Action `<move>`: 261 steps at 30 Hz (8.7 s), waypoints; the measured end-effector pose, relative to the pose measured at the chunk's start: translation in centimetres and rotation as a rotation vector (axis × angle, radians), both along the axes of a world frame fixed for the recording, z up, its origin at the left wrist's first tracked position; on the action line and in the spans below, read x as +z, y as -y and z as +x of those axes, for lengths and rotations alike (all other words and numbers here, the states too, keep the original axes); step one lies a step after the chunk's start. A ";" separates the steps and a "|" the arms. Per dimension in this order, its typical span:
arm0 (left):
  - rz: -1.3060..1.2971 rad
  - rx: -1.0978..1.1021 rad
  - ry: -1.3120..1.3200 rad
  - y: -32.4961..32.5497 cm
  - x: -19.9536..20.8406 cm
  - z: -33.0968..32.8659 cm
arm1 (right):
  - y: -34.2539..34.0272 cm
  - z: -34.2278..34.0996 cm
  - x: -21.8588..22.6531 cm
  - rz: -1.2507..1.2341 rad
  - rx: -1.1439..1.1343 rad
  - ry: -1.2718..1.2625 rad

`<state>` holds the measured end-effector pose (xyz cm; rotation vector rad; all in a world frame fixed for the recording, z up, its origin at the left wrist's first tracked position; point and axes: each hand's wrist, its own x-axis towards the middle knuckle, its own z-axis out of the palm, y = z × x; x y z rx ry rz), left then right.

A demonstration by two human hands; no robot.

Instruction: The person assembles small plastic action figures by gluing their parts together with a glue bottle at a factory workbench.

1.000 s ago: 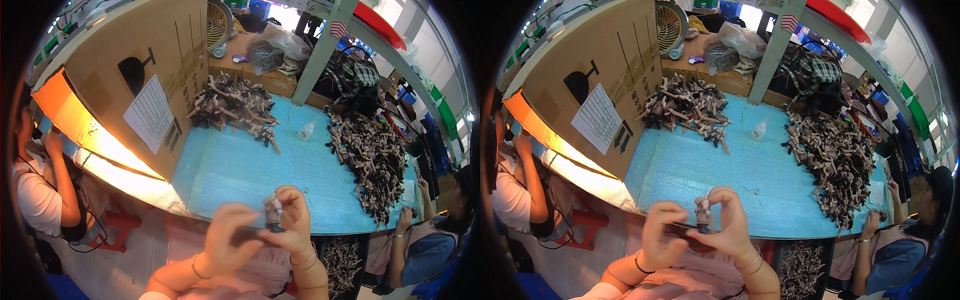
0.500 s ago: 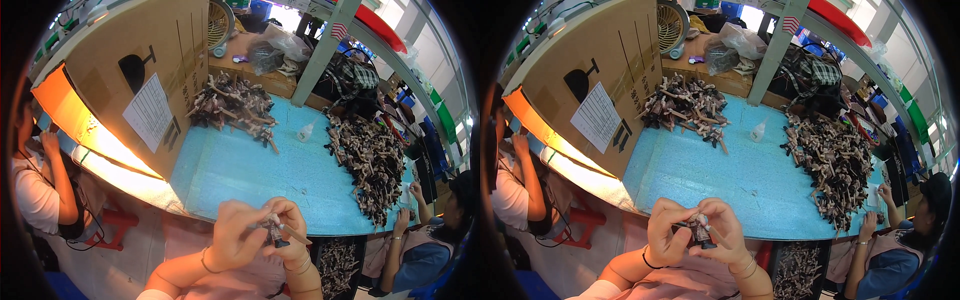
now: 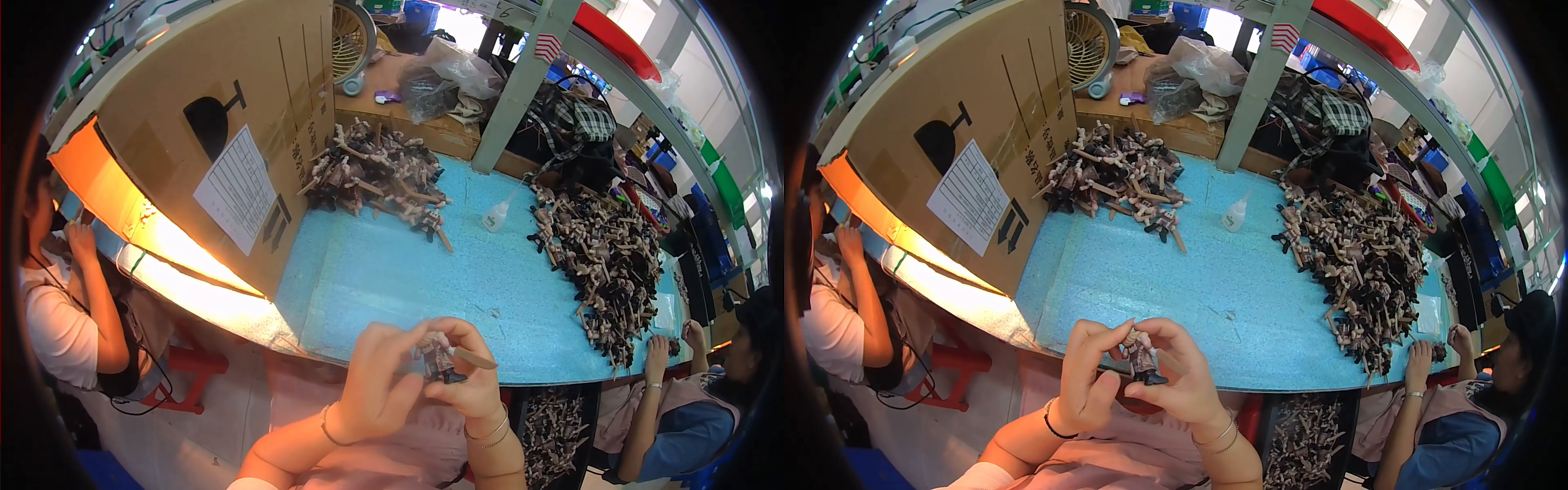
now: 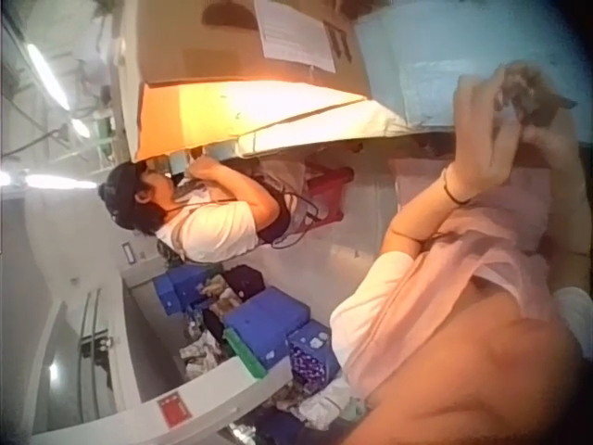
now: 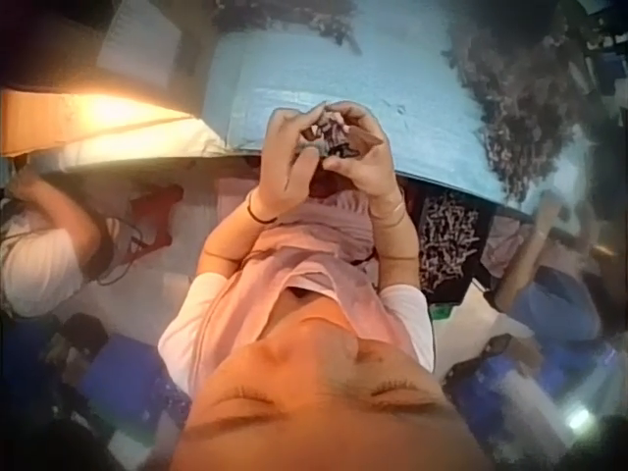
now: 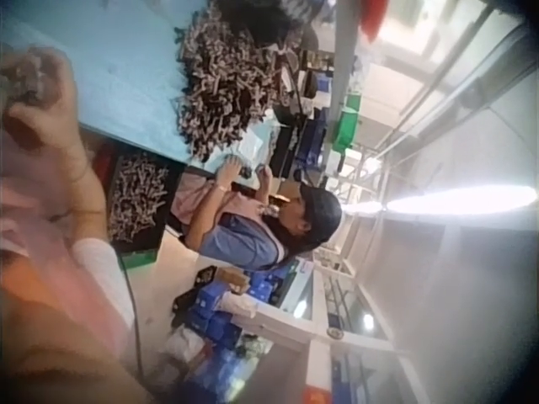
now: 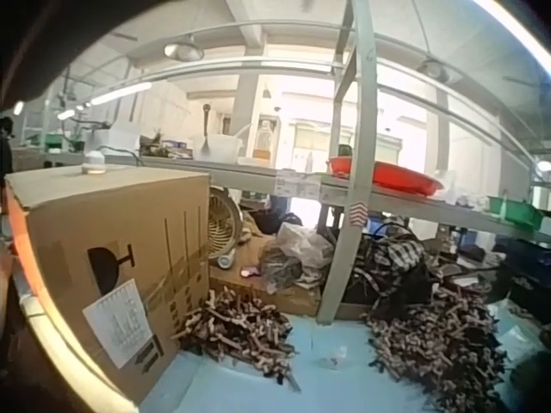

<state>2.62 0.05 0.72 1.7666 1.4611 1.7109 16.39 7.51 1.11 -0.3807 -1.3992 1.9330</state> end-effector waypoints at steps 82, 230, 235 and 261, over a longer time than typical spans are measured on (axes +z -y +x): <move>-0.233 -0.282 1.155 0.0 -3.0 -4.1 | -12.5 -0.5 -0.7 0.411 -0.380 0.350; -0.002 -0.069 0.312 3.1 -0.6 -3.2 | 2.0 4.2 3.8 0.934 -0.818 0.047; 0.006 -0.070 0.314 3.1 -0.5 -3.2 | 2.1 4.5 4.0 1.038 -0.793 0.146; 0.002 -0.063 0.273 3.6 -0.3 -3.5 | 2.5 4.4 4.1 1.114 -0.808 0.166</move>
